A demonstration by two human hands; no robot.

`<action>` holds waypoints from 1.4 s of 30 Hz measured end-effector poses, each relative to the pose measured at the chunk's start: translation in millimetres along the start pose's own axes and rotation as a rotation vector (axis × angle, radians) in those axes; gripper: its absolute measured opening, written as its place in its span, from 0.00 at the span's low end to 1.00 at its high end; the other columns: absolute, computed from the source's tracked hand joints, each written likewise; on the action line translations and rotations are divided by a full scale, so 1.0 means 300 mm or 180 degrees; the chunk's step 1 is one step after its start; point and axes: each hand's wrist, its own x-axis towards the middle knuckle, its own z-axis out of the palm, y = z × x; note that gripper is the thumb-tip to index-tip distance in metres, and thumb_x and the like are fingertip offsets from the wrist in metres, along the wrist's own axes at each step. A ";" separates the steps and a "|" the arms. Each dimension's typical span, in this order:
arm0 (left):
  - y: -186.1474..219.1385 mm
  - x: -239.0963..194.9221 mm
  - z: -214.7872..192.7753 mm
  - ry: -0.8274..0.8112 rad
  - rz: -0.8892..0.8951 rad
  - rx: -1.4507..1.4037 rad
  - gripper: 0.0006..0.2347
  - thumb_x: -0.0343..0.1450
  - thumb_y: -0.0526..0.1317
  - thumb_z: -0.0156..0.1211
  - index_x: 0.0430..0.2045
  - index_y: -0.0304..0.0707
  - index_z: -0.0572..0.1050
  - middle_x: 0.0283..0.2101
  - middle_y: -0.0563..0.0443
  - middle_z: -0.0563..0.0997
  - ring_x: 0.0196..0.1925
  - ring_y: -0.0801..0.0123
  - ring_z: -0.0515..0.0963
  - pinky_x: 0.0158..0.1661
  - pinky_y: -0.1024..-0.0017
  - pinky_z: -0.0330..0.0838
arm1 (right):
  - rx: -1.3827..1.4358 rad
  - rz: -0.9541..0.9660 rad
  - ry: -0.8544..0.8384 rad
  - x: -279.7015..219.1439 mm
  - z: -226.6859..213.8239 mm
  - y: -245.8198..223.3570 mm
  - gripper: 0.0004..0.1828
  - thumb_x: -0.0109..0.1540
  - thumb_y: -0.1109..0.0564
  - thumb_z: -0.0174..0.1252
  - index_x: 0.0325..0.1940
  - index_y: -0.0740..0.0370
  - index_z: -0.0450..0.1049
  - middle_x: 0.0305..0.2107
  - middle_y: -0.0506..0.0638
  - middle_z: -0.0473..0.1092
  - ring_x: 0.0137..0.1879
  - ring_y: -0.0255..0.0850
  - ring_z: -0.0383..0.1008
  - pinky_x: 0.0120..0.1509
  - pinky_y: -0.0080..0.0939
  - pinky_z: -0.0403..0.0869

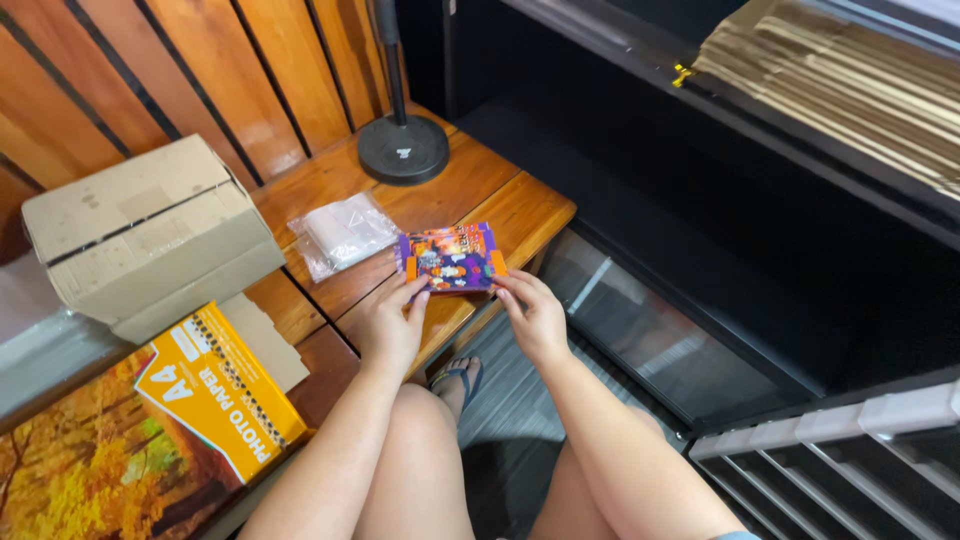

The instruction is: The person sits on the floor and organizes stationery items. They pick up plastic sleeves and small colorful packages from a wooden bench, then place them onto a stack on a black shelf. The person repeats this process for several items, stacking them neatly.

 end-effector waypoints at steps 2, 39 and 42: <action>0.030 -0.005 -0.025 -0.0036 0.0014 0.0006 0.11 0.70 0.45 0.67 0.45 0.66 0.85 0.50 0.46 0.85 0.57 0.60 0.82 0.57 0.64 0.73 | 0.0009 -0.0066 0.0065 -0.005 -0.024 -0.009 0.11 0.66 0.47 0.63 0.52 0.37 0.83 0.50 0.44 0.79 0.60 0.48 0.77 0.63 0.52 0.76; 1.437 0.607 -0.387 0.0199 0.2305 -0.2553 0.11 0.76 0.33 0.61 0.50 0.48 0.82 0.56 0.38 0.81 0.58 0.45 0.79 0.57 0.52 0.75 | -0.2095 -0.2327 0.2083 0.279 -1.470 -0.816 0.10 0.66 0.61 0.69 0.52 0.53 0.85 0.46 0.54 0.78 0.51 0.56 0.80 0.58 0.52 0.76; 1.513 0.671 -0.369 -0.0020 0.2263 -0.2571 0.11 0.77 0.34 0.59 0.51 0.50 0.81 0.58 0.35 0.79 0.60 0.43 0.77 0.58 0.51 0.74 | -0.1963 -0.2159 0.2170 0.333 -1.524 -0.798 0.10 0.66 0.61 0.68 0.51 0.54 0.85 0.47 0.54 0.78 0.52 0.56 0.79 0.57 0.54 0.76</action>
